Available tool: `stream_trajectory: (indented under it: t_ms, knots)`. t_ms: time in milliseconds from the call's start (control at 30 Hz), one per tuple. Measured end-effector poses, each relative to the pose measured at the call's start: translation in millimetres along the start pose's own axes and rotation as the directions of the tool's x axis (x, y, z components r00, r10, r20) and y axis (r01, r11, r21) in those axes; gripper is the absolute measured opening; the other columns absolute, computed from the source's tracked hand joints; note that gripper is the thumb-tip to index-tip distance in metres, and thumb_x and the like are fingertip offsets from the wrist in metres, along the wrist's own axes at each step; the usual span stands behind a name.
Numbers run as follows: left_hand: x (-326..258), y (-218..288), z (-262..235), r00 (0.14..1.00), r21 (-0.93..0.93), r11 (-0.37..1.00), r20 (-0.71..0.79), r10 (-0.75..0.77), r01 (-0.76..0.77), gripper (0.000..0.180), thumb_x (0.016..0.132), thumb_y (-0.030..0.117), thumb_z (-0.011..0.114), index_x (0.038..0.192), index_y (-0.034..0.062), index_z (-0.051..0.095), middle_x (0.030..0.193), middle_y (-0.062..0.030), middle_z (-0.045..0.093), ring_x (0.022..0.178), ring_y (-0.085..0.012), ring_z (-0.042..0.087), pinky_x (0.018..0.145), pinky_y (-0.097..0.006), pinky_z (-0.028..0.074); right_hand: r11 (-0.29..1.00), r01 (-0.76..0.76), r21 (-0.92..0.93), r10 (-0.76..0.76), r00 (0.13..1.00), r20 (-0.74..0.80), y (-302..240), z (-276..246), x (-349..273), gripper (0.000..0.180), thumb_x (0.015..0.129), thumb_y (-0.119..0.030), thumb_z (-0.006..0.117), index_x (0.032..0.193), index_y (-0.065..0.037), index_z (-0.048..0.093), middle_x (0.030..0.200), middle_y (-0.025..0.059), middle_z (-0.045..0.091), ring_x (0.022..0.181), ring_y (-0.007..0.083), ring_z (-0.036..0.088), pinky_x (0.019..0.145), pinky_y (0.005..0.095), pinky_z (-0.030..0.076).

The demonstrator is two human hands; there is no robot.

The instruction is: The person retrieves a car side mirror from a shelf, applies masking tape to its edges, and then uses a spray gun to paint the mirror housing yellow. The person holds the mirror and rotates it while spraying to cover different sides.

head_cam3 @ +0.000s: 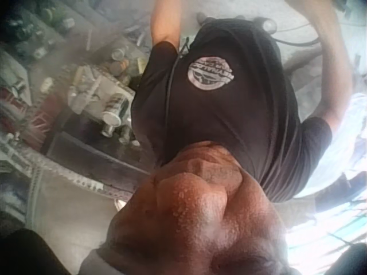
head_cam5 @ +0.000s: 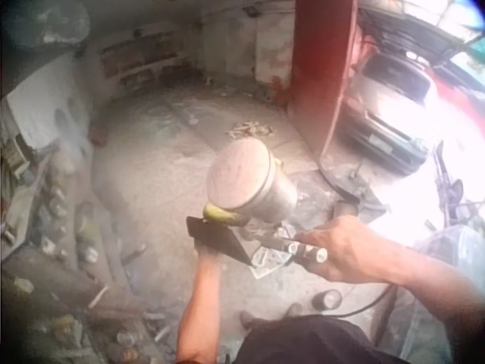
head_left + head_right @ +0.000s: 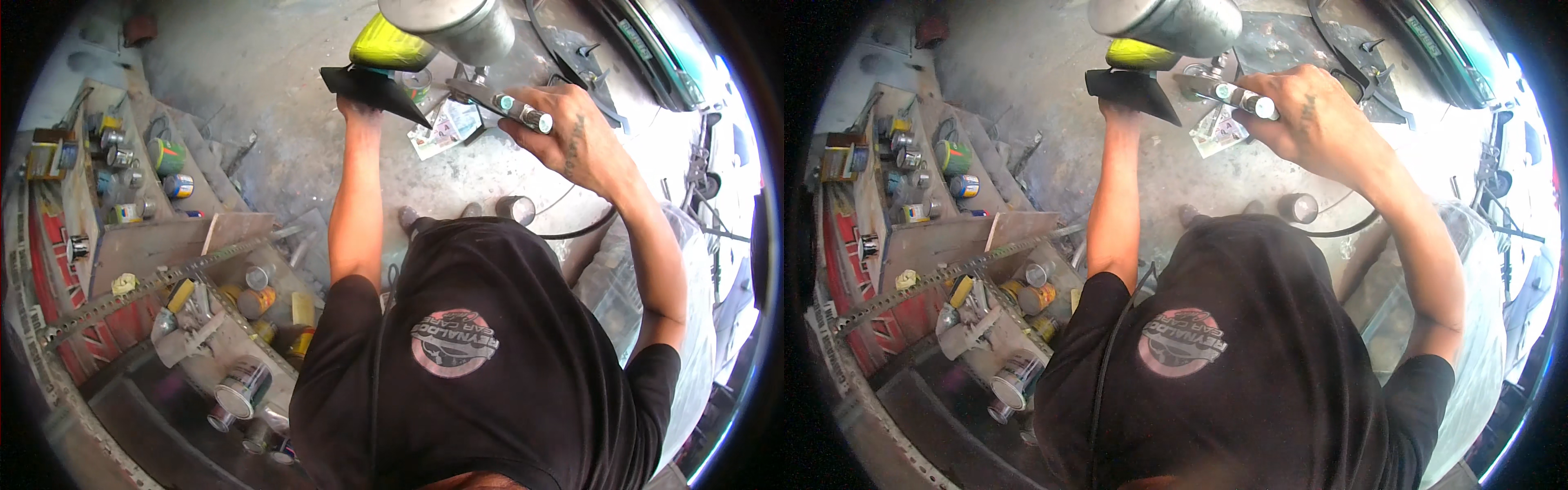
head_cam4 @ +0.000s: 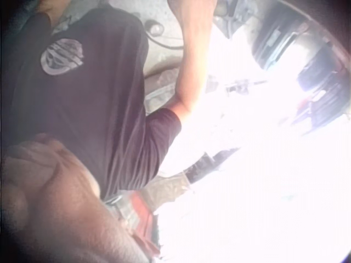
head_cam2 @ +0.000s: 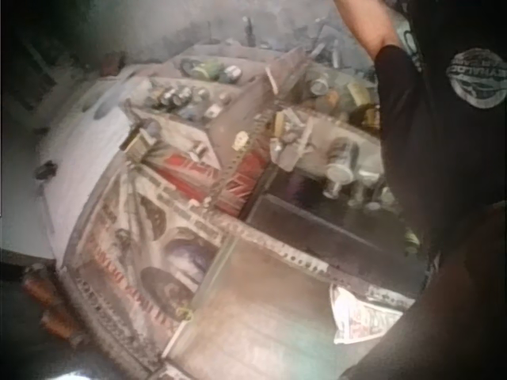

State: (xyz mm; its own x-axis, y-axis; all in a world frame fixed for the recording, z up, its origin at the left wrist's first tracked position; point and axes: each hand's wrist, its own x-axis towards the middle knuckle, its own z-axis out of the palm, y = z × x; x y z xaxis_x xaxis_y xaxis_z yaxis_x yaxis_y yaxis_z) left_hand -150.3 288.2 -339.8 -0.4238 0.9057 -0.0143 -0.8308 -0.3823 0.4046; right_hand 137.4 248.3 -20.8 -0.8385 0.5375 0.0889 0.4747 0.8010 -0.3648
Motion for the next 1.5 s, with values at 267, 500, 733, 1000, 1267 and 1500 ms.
stream_trajectory:
  t_ms: [267, 500, 733, 1000, 1267, 1500]
  knots:
    - [14, -1, 3, 0.997, -0.209, 0.976, -0.025, -0.069, 0.062, 0.064, 0.103, 0.045, 0.030, 0.148, 0.0007, 0.036, 0.154, -0.0178, 0.038, 0.143, -0.0328, 0.035, 0.123, -0.048, 0.022, 0.991, 0.022, 0.133, -0.003, 0.989, -0.146, 0, 20, 1, 0.029, 0.085, -0.017, 0.071, 0.108, 0.001, 0.069, 0.077, 0.0226, 0.067, 0.076, 0.0403, 0.067, 0.072, 0.0450, 0.053]
    - [12, 2, 17, 0.985, -0.198, 0.975, -0.116, -0.127, 0.102, 0.055, 0.101, 0.042, 0.033, 0.135, 0.0043, 0.055, 0.134, -0.0176, 0.060, 0.122, -0.0342, 0.058, 0.103, -0.051, 0.048, 0.974, -0.204, 0.096, 0.213, 0.972, -0.103, 21, 22, -15, 0.030, 0.090, -0.021, 0.067, 0.111, 0.000, 0.069, 0.064, 0.0222, 0.060, 0.069, 0.0401, 0.064, 0.068, 0.0461, 0.050]
    - [5, 7, 42, 0.931, -0.183, 0.979, -0.333, -0.149, 0.091, 0.049, 0.100, 0.038, 0.032, 0.113, 0.0081, 0.069, 0.106, -0.0121, 0.073, 0.092, -0.0289, 0.072, 0.076, -0.044, 0.060, 0.965, -0.195, 0.178, 0.224, 0.961, -0.160, 10, 16, -16, 0.032, 0.090, -0.022, 0.067, 0.111, 0.001, 0.068, 0.060, 0.0226, 0.058, 0.065, 0.0394, 0.065, 0.067, 0.0448, 0.049]
    - [16, -3, 30, 0.958, -0.134, 0.986, -0.280, 0.059, -0.099, 0.055, 0.099, 0.043, 0.028, 0.116, 0.0086, 0.068, 0.117, -0.0135, 0.069, 0.107, -0.0293, 0.067, 0.090, -0.050, 0.056, 0.982, 0.010, 0.191, 0.034, 0.973, -0.229, -16, 10, 5, 0.028, 0.090, -0.020, 0.070, 0.104, 0.004, 0.069, 0.066, 0.0219, 0.061, 0.056, 0.0329, 0.058, 0.059, 0.0401, 0.046]
    - [16, -4, 47, 0.879, -0.146, 0.953, -0.443, 0.177, -0.266, 0.060, 0.103, 0.048, 0.030, 0.105, 0.0026, 0.068, 0.107, -0.0140, 0.071, 0.093, -0.0312, 0.070, 0.081, -0.045, 0.060, 0.982, 0.187, 0.036, -0.173, 0.955, -0.242, -33, 0, 19, 0.026, 0.086, -0.018, 0.070, 0.105, 0.000, 0.069, 0.075, 0.0201, 0.067, 0.070, 0.0382, 0.066, 0.067, 0.0451, 0.051]
    - [4, 17, 86, 0.744, 0.106, 0.935, -0.579, 0.334, -0.337, 0.052, 0.104, 0.044, 0.033, 0.098, 0.0024, 0.064, 0.096, -0.0118, 0.070, 0.081, -0.0274, 0.070, 0.067, -0.040, 0.060, 0.987, 0.136, -0.085, -0.145, 0.983, -0.113, -49, -5, 35, 0.025, 0.083, -0.016, 0.070, 0.104, -0.001, 0.069, 0.075, 0.0211, 0.066, 0.071, 0.0394, 0.066, 0.069, 0.0466, 0.052]
